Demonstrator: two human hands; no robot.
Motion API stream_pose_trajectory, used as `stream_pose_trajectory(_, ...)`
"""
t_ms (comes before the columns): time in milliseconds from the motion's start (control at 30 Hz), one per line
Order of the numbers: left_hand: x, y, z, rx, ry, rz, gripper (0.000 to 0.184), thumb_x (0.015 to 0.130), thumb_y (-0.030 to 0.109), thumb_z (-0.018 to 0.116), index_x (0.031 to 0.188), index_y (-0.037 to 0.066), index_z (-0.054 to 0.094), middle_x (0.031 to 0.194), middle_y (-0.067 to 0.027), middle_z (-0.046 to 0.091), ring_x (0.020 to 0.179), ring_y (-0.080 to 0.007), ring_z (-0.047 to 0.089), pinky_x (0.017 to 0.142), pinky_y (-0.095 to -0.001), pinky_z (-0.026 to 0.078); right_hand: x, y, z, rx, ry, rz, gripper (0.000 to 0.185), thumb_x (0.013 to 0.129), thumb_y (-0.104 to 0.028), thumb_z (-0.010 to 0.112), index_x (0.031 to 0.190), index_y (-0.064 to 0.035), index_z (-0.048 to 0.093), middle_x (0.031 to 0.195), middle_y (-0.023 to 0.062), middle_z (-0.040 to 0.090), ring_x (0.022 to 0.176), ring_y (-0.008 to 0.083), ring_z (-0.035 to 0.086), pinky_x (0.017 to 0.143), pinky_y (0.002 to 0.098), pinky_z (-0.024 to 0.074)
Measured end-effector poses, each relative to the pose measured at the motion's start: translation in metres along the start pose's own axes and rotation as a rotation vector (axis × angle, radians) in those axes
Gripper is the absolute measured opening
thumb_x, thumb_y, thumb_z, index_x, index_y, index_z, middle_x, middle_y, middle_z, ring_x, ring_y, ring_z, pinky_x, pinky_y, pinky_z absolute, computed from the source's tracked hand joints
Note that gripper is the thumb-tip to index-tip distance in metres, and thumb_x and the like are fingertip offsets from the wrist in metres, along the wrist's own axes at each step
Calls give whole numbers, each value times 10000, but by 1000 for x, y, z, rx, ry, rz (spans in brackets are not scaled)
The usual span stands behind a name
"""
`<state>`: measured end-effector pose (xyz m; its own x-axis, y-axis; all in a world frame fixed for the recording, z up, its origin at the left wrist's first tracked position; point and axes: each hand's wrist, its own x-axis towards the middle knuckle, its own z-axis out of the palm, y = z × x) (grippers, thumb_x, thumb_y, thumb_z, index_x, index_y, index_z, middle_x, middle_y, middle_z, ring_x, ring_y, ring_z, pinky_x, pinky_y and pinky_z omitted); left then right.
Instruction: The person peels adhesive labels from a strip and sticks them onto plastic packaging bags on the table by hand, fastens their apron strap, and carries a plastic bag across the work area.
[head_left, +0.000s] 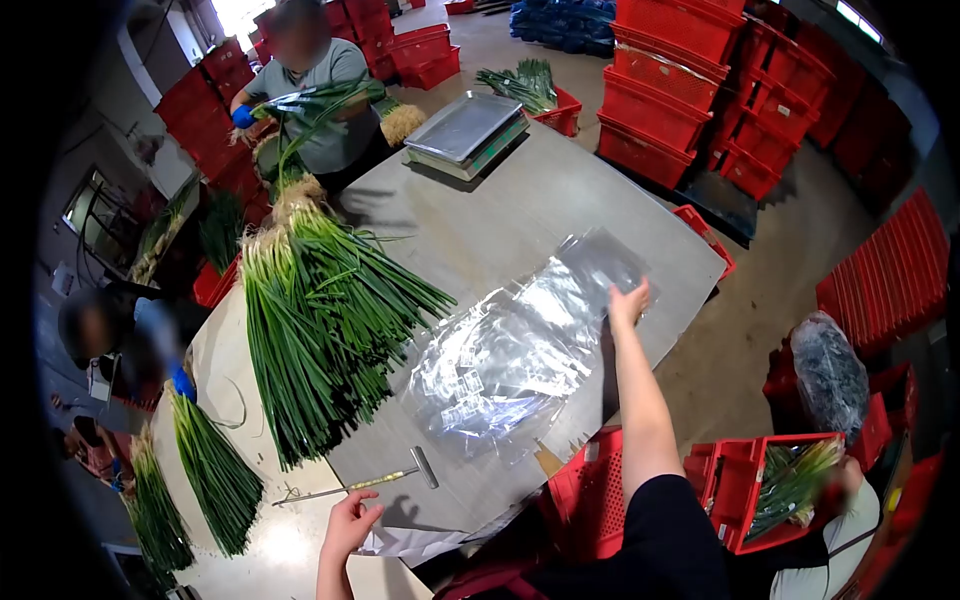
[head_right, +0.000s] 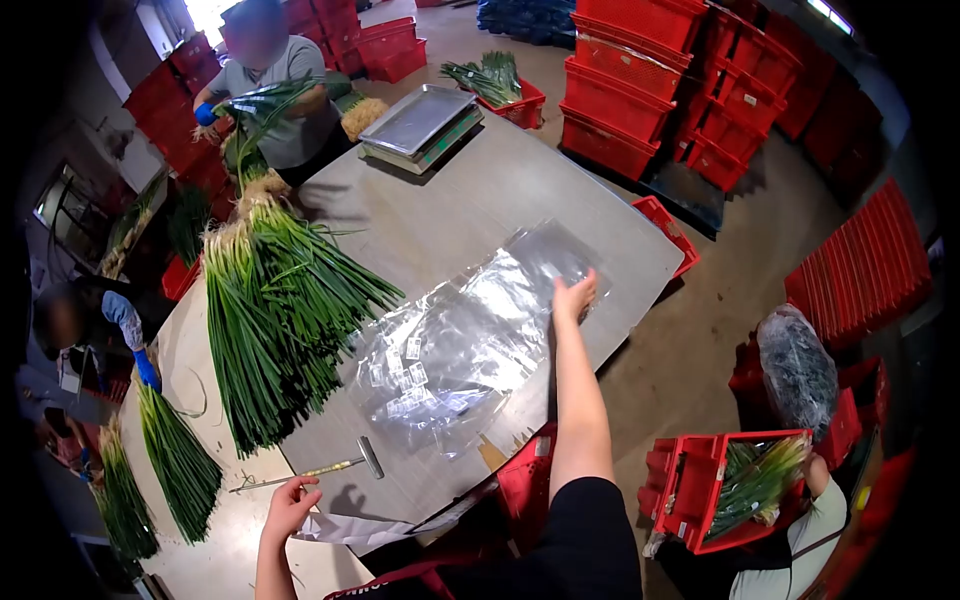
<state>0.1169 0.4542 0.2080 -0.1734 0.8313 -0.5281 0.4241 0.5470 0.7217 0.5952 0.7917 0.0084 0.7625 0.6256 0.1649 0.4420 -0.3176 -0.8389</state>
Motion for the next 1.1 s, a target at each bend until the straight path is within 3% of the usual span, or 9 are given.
stream_pose_trajectory(100,0,3,9,47,-11,16,186,748,146,652,878,24,601,499,56,414,453,-29,358,419,-201,282,-59,-7,-12,-201,-101,-536,646,762,-280,592,1290,-50,299,1353,182,273,1269,331,214,1034,476,130)
stream_pose_trajectory(167,-2,4,12,97,-33,20,162,749,153,652,836,26,602,498,52,425,453,-30,362,416,-206,284,-92,-15,-31,-327,-464,-714,550,798,-350,533,1269,-111,379,1346,101,325,1279,284,228,1031,494,130)
stream_pose_trajectory(200,-2,6,14,170,-64,41,171,748,175,654,812,28,594,493,35,439,449,-43,380,416,-215,296,-99,-2,-26,-550,-823,-752,541,819,-409,479,1269,-120,391,1354,68,328,1272,263,254,1030,505,124)
stream_pose_trajectory(267,-9,9,12,325,-128,71,204,746,219,657,763,32,577,482,0,468,441,-70,417,418,-233,320,-110,10,-21,-519,-921,-567,539,836,-426,444,1267,-107,397,1361,71,327,1270,267,263,1031,504,115)
stream_pose_trajectory(467,-22,-20,6,298,-91,218,202,743,213,643,795,29,578,472,-31,470,429,-95,425,422,-247,340,-119,-11,-72,-86,-420,-602,433,828,-311,505,1168,-45,481,1235,136,461,1179,296,371,993,420,225)
stream_pose_trajectory(600,-67,-23,23,185,-194,121,216,751,194,645,869,26,578,487,-14,463,442,-84,405,430,-242,338,-184,22,-165,45,-438,-492,312,815,-224,535,1049,-17,530,1059,158,545,1026,316,468,869,386,364)
stream_pose_trajectory(833,-150,-107,46,159,-619,334,292,705,186,707,928,44,583,516,33,467,489,-51,412,493,-205,344,-422,119,-325,-33,-611,-250,203,830,-179,515,943,-21,573,919,144,588,901,295,534,791,368,417)
stream_pose_trajectory(933,-185,-136,46,94,-683,394,281,720,169,700,933,34,575,505,34,429,484,-47,387,488,-204,328,-512,93,-371,86,-864,-178,332,768,-220,606,1040,-37,555,1026,142,571,978,281,532,845,348,419)
stream_pose_trajectory(1100,-241,-174,37,-217,-890,293,258,740,68,674,962,13,555,575,50,498,533,-9,439,520,-169,342,-609,1,-408,251,-1202,-606,814,601,-416,716,1265,-79,388,1304,149,373,1187,324,353,972,403,287)
